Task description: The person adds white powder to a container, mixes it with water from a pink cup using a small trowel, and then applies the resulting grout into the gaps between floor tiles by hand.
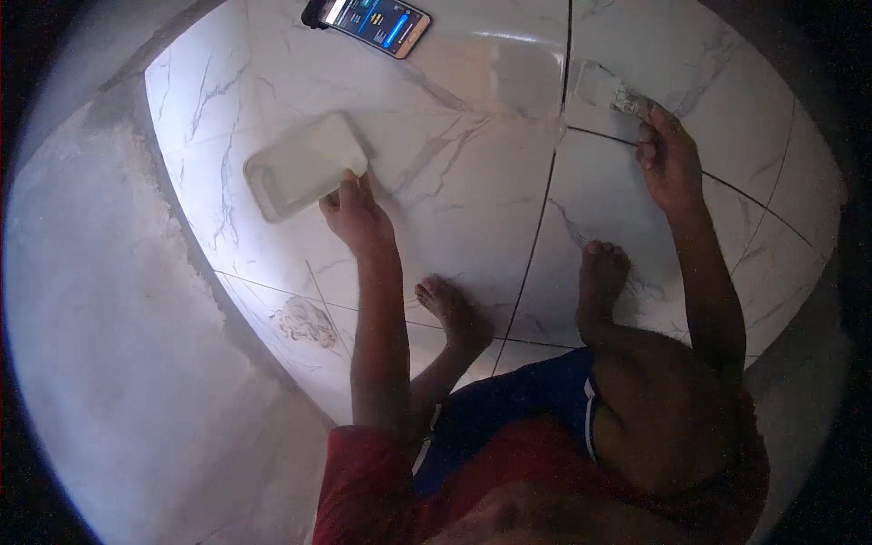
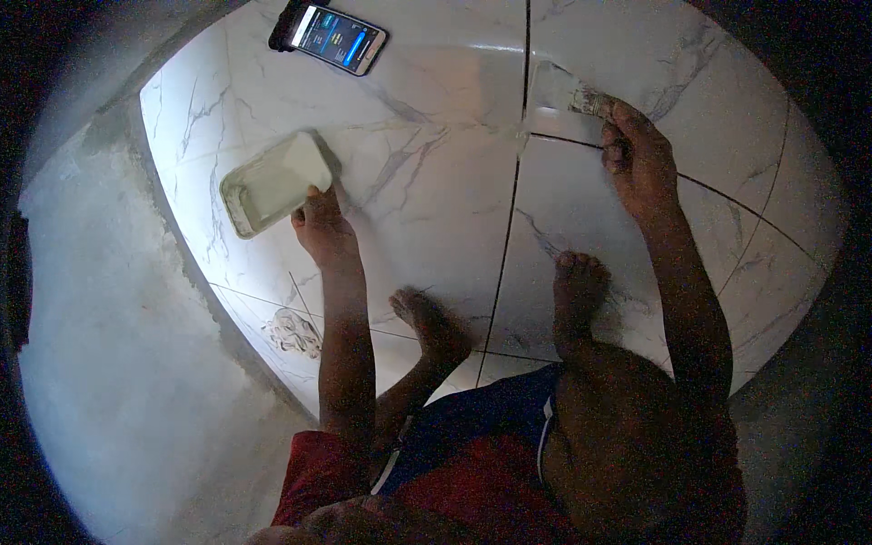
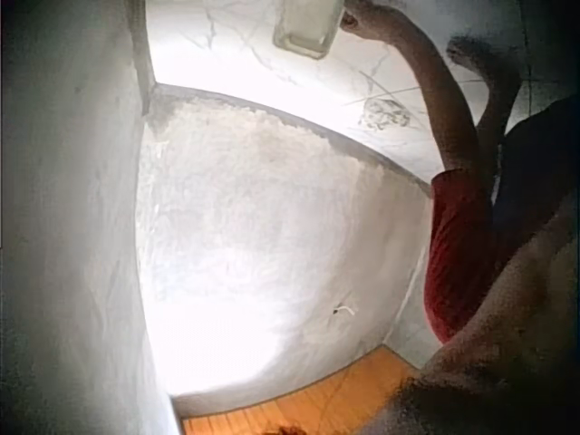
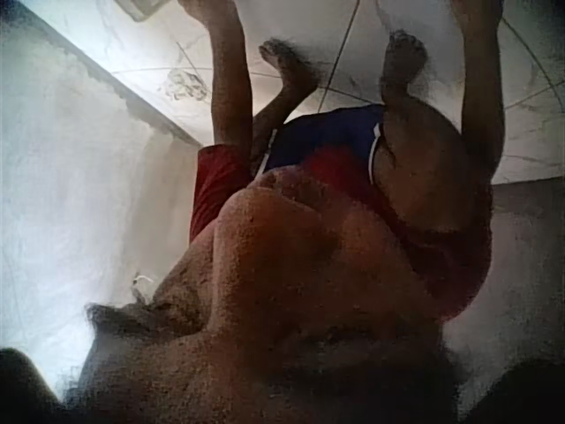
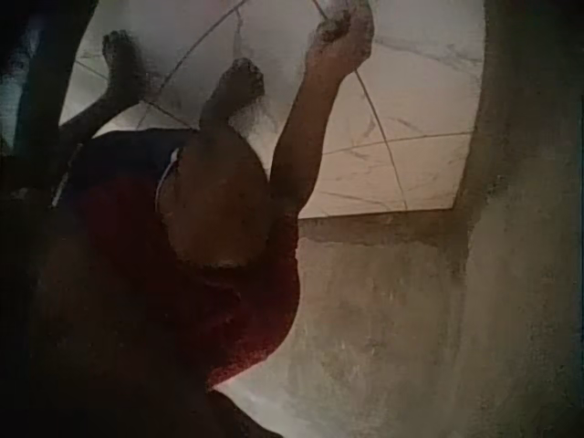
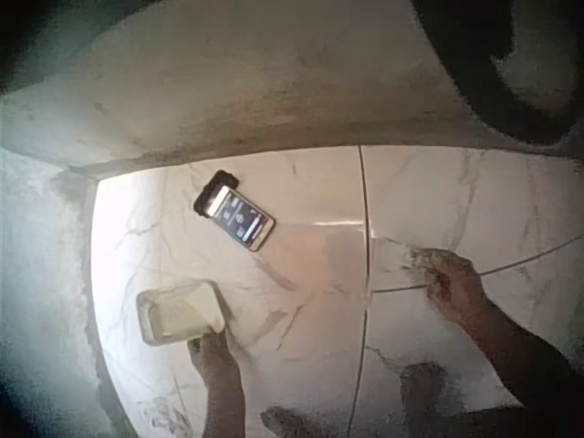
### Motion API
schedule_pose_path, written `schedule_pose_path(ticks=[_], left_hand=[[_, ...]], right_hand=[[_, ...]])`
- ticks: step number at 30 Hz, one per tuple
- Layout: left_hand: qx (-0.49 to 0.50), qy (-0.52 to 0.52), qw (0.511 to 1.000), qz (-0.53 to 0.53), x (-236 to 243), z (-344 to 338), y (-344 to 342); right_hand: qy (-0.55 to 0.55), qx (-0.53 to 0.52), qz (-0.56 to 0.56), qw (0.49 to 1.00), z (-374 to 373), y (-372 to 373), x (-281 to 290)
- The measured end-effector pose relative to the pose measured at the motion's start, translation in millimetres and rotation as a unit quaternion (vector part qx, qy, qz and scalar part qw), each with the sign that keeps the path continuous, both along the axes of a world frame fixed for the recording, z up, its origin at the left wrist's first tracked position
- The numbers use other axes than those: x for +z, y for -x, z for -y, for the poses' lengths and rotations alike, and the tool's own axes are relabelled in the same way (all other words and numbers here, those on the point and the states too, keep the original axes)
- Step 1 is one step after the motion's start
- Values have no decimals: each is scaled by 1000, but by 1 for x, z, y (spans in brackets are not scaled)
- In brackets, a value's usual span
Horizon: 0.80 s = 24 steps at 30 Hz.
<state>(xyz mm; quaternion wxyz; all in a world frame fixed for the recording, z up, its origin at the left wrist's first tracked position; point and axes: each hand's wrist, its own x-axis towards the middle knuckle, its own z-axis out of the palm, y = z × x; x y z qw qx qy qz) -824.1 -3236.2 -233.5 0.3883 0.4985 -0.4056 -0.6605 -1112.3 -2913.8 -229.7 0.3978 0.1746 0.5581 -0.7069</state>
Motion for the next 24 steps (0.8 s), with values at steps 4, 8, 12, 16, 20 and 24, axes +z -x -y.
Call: schedule_pose_path(ticks=[4, 8, 12, 16, 20, 24], left_hand=[[51, -50, 997, 6, 8, 0, 8], [131, -160, 973, -103, 9, 9, -2], [106, -188, 964, -153, 20, 25, -25], [65, -246, 957, -140, 70, 38, -51], [19, -225, 971, -75, 112, 41, -92], [35, -240, 966, -90, 137, 23, -129]], right_hand=[[-15, -19, -2, 1000, 0, -2, 0], [-24, -39, 25, 999, 12, -3, 9], [-36, 136, -74, 987, 49, -4, 32], [-34, 408, -225, 884, 132, -20, 60], [-19, 512, -504, 695, 222, -31, 58], [-33, 556, -594, 581, 295, -58, 70]])
